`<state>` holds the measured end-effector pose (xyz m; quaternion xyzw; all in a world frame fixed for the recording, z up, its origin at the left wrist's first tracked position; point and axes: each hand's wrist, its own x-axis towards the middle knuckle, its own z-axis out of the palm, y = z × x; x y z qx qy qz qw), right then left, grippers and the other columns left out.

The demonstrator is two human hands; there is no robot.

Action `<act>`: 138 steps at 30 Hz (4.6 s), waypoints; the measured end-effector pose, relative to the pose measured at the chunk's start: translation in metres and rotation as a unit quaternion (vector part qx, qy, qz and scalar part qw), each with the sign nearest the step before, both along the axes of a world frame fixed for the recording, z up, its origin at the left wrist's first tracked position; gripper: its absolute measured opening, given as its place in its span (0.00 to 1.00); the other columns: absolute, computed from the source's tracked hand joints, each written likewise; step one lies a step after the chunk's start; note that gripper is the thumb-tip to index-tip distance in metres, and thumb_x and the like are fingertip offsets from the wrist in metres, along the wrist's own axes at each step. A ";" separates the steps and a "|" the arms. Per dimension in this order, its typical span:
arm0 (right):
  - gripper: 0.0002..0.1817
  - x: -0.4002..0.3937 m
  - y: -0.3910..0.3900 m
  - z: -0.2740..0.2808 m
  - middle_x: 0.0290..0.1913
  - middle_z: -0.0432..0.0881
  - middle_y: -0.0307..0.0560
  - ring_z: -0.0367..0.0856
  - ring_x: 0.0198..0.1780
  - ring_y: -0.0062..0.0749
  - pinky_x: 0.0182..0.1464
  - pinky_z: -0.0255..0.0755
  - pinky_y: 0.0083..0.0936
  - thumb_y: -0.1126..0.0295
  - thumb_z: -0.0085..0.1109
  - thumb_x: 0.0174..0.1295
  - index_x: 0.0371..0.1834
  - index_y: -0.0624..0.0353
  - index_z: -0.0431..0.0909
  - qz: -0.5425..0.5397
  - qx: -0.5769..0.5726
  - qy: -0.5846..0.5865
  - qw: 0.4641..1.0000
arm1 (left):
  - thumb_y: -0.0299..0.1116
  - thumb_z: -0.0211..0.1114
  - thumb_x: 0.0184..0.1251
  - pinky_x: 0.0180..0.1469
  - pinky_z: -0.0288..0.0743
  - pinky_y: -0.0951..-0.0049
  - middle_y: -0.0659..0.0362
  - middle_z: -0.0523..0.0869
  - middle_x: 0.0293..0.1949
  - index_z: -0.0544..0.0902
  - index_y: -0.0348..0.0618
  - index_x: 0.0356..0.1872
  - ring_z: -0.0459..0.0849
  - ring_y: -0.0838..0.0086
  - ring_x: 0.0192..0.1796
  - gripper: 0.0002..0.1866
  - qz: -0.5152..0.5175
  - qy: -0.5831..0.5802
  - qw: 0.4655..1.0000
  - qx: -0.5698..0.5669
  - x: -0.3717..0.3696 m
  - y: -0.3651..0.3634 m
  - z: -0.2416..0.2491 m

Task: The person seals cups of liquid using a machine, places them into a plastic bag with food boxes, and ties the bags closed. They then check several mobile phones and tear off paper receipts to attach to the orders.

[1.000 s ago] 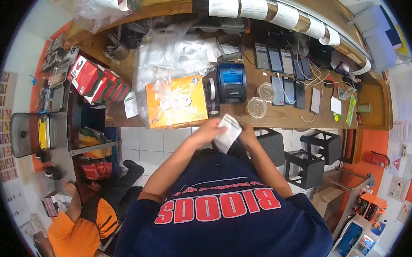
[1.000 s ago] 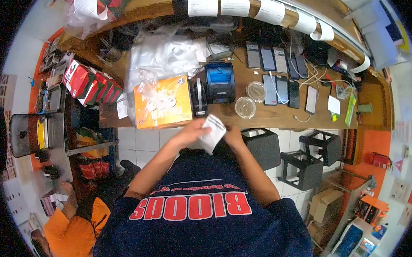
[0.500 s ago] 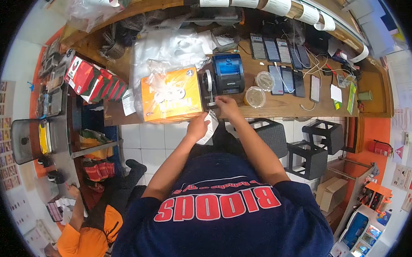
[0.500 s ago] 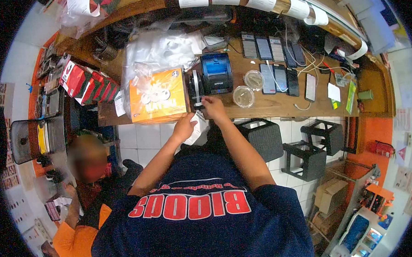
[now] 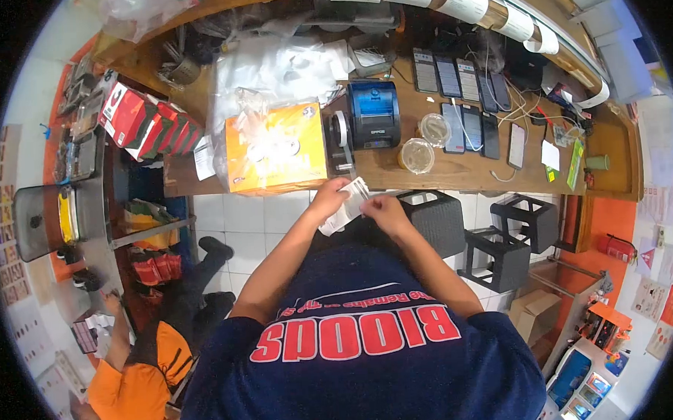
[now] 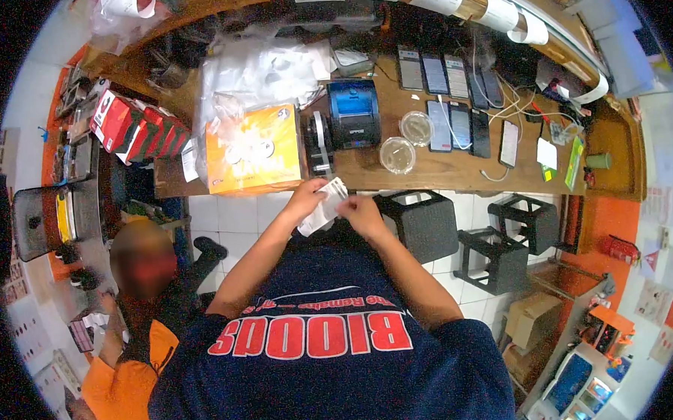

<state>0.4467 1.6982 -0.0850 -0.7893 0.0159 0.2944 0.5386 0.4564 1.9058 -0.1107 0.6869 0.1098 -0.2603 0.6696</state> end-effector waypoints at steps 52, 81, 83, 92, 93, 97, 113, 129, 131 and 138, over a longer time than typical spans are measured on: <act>0.11 0.197 -0.084 0.111 0.35 0.84 0.40 0.81 0.35 0.25 0.37 0.75 0.23 0.75 0.64 0.63 0.49 0.60 0.80 -0.261 0.068 -0.156 0.950 | 0.34 0.73 0.62 0.67 0.59 0.51 0.48 0.79 0.61 0.78 0.36 0.59 0.71 0.52 0.62 0.26 0.285 -0.333 0.706 0.556 0.034 0.111 0.140; 0.30 0.329 -0.275 -0.073 0.53 0.86 0.49 0.84 0.50 0.33 0.50 0.74 0.25 0.88 0.56 0.56 0.65 0.61 0.70 -0.327 -0.007 -0.270 0.906 | 0.36 0.55 0.81 0.56 0.73 0.71 0.59 0.81 0.49 0.77 0.33 0.55 0.79 0.73 0.51 0.15 0.523 -0.229 0.779 0.259 0.080 0.133 0.151; 0.31 0.336 -0.265 -0.058 0.53 0.86 0.50 0.85 0.49 0.33 0.50 0.76 0.27 0.89 0.56 0.56 0.65 0.60 0.70 -0.260 -0.069 -0.240 0.933 | 0.35 0.55 0.80 0.54 0.73 0.72 0.61 0.80 0.46 0.78 0.35 0.50 0.78 0.75 0.48 0.12 0.539 -0.241 0.767 0.252 0.081 0.123 0.185; 0.32 0.360 -0.229 -0.045 0.44 0.90 0.46 0.88 0.38 0.32 0.42 0.79 0.29 0.88 0.59 0.55 0.65 0.59 0.69 -0.203 -0.132 -0.317 0.917 | 0.36 0.58 0.79 0.54 0.75 0.71 0.60 0.81 0.46 0.80 0.34 0.52 0.79 0.74 0.49 0.14 0.564 -0.283 0.694 0.346 0.062 0.107 0.307; 0.32 0.362 -0.229 -0.054 0.44 0.90 0.47 0.87 0.36 0.34 0.41 0.79 0.29 0.88 0.59 0.54 0.65 0.59 0.69 -0.196 -0.079 -0.306 0.928 | 0.36 0.58 0.79 0.57 0.75 0.70 0.59 0.81 0.47 0.80 0.33 0.53 0.80 0.73 0.50 0.15 0.580 -0.302 0.675 0.342 0.066 0.095 0.320; 0.35 0.366 -0.213 -0.053 0.47 0.91 0.41 0.85 0.42 0.43 0.49 0.77 0.39 0.83 0.61 0.53 0.68 0.54 0.68 -0.107 -0.058 -0.273 0.954 | 0.38 0.62 0.79 0.58 0.75 0.70 0.59 0.81 0.47 0.81 0.34 0.51 0.80 0.72 0.50 0.15 0.535 -0.380 0.665 0.357 0.058 0.094 0.355; 0.38 0.380 -0.183 -0.053 0.51 0.90 0.30 0.81 0.50 0.55 0.59 0.70 0.47 0.71 0.70 0.48 0.67 0.43 0.71 -0.082 -0.142 -0.277 0.947 | 0.38 0.61 0.79 0.53 0.78 0.67 0.53 0.81 0.50 0.79 0.32 0.51 0.82 0.69 0.48 0.16 0.572 -0.371 0.662 0.311 0.065 0.059 0.408; 0.27 0.389 -0.172 -0.038 0.48 0.90 0.40 0.83 0.41 0.35 0.50 0.76 0.30 0.79 0.60 0.54 0.61 0.55 0.78 -0.121 -0.101 -0.288 0.945 | 0.39 0.59 0.77 0.51 0.84 0.70 0.47 0.86 0.52 0.81 0.31 0.58 0.87 0.66 0.53 0.21 0.493 -0.477 0.613 0.391 0.087 0.033 0.525; 0.21 0.382 -0.170 -0.004 0.44 0.91 0.42 0.82 0.36 0.24 0.43 0.75 0.20 0.79 0.57 0.57 0.56 0.57 0.80 -0.237 0.043 -0.221 0.945 | 0.39 0.58 0.77 0.50 0.84 0.71 0.47 0.86 0.53 0.80 0.31 0.59 0.87 0.66 0.53 0.21 0.486 -0.479 0.618 0.390 0.095 0.021 0.534; 0.27 0.277 -0.110 0.245 0.50 0.86 0.57 0.87 0.44 0.32 0.43 0.85 0.28 0.69 0.62 0.68 0.69 0.60 0.67 0.021 0.498 -0.052 0.865 | 0.41 0.55 0.80 0.46 0.86 0.74 0.46 0.85 0.55 0.78 0.33 0.61 0.89 0.67 0.51 0.22 0.412 -0.499 0.662 0.378 0.160 -0.039 0.600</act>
